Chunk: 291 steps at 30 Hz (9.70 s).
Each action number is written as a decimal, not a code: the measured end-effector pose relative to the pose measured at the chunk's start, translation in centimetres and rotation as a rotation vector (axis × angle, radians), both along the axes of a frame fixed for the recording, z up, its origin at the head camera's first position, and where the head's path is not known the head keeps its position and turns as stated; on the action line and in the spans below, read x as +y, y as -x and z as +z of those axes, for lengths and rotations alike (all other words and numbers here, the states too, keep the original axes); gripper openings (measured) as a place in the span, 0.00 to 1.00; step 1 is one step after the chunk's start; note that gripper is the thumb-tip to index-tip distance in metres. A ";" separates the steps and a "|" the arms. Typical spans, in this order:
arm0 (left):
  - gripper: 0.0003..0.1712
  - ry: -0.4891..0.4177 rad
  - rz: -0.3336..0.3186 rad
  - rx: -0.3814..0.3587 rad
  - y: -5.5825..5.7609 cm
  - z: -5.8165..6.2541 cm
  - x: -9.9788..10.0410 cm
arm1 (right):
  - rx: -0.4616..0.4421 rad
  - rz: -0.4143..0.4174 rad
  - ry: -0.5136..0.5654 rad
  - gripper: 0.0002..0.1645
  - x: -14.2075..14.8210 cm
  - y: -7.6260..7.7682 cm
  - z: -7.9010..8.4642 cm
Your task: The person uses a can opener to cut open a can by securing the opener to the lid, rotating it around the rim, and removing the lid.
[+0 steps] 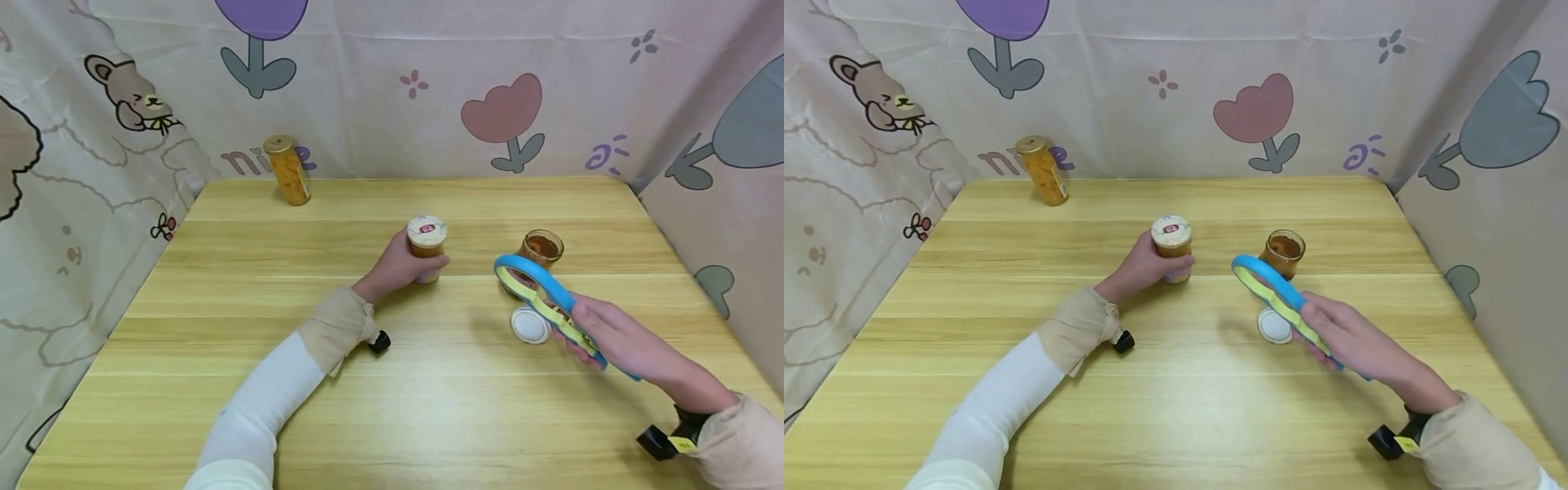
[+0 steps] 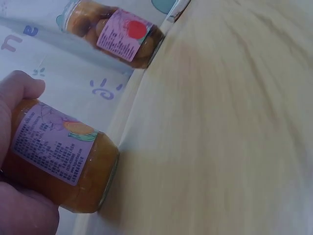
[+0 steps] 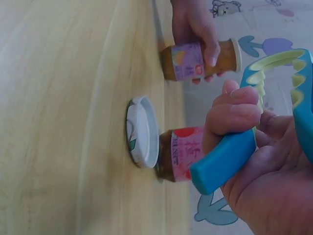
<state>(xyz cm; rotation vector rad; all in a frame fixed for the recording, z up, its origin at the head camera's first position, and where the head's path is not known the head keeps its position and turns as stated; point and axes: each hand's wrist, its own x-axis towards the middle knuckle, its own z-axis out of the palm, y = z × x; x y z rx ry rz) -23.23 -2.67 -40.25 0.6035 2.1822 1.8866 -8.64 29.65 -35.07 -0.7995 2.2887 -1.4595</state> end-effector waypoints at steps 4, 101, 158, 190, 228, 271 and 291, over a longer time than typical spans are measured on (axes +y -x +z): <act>0.36 0.002 -0.032 0.004 -0.3 -0.1 0.9 | 0.039 -0.105 -0.061 0.18 -0.7 -0.6 0.5; 0.33 -0.089 -0.227 0.092 -3.7 2.1 4.0 | 0.813 -0.599 -0.860 0.36 -10.7 1.5 3.8; 0.36 -0.089 -0.238 0.100 -2.1 -0.8 4.5 | 1.000 -0.511 -0.761 0.34 -9.7 2.3 2.0; 0.35 -0.057 -0.232 0.094 -3.2 2.0 4.1 | 1.051 -0.376 -0.703 0.37 -8.2 3.5 2.2; 0.39 -0.064 -0.494 0.035 -1.0 1.7 2.9 | 1.054 -0.319 -0.740 0.36 -7.4 4.1 2.5; 0.39 -0.050 -0.578 0.001 1.0 -0.4 3.2 | 1.081 -0.223 -0.717 0.36 -6.6 4.8 2.9; 0.42 -0.027 -0.564 0.031 1.0 -0.4 3.2 | 1.027 -0.227 -0.753 0.36 -6.4 4.9 3.7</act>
